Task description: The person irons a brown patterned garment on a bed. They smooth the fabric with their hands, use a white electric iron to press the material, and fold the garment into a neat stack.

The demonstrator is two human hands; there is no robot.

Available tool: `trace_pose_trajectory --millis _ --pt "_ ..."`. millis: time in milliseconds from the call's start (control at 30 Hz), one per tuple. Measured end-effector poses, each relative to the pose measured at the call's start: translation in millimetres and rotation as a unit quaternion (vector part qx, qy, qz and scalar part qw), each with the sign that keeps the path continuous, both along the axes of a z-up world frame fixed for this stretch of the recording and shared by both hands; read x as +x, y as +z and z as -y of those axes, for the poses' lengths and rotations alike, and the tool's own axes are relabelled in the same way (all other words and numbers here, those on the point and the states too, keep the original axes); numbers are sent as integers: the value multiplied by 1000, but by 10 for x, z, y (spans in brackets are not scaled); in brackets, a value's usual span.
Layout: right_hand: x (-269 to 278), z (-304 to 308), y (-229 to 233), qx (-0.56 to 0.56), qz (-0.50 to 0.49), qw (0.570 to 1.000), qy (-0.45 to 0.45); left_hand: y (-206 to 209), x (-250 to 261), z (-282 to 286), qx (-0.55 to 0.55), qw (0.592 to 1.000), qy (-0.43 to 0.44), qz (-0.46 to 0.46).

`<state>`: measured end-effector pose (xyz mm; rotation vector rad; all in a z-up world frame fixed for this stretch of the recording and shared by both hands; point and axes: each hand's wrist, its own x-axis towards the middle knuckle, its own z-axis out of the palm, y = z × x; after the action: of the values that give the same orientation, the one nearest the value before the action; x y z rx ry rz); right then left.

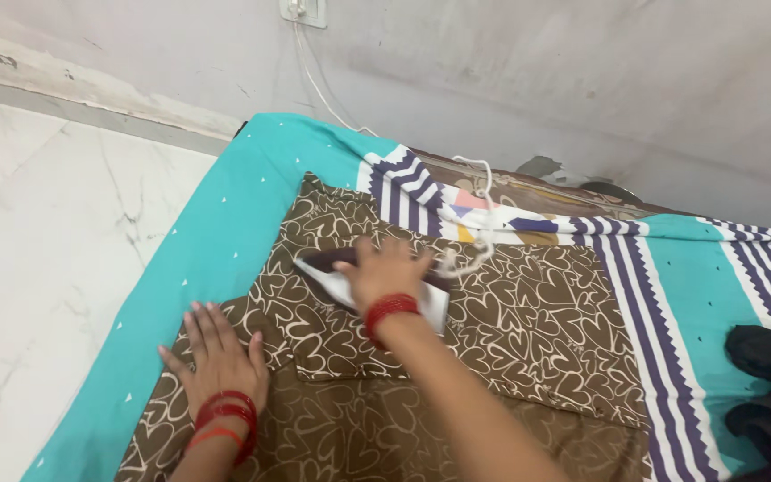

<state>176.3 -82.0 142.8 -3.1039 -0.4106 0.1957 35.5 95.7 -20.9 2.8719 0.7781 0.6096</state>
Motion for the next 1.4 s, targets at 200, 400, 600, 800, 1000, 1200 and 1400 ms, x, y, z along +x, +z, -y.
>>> trace_pose_trajectory --millis 200,400,600,800,1000,1200,1400 --pt "29 -528 91 43 24 998 31 -55 -21 -44 -30 999 -19 22" --pt "-99 -221 260 21 -54 997 54 -47 15 -153 -23 989 -4 -149" --pt "-342 728 235 -51 -86 993 70 108 101 -283 -89 947 -12 -308" --pt "-460 1591 159 -127 -28 987 93 174 -31 -251 -62 961 -38 -266" --pt "-461 1266 12 -100 67 988 97 177 -114 -189 -32 976 -44 -212" --pt "-493 182 52 -36 70 994 74 263 -223 -92 7 983 -29 -183" --pt "-287 -809 -45 2 130 988 81 260 -248 -27 -19 997 -41 56"
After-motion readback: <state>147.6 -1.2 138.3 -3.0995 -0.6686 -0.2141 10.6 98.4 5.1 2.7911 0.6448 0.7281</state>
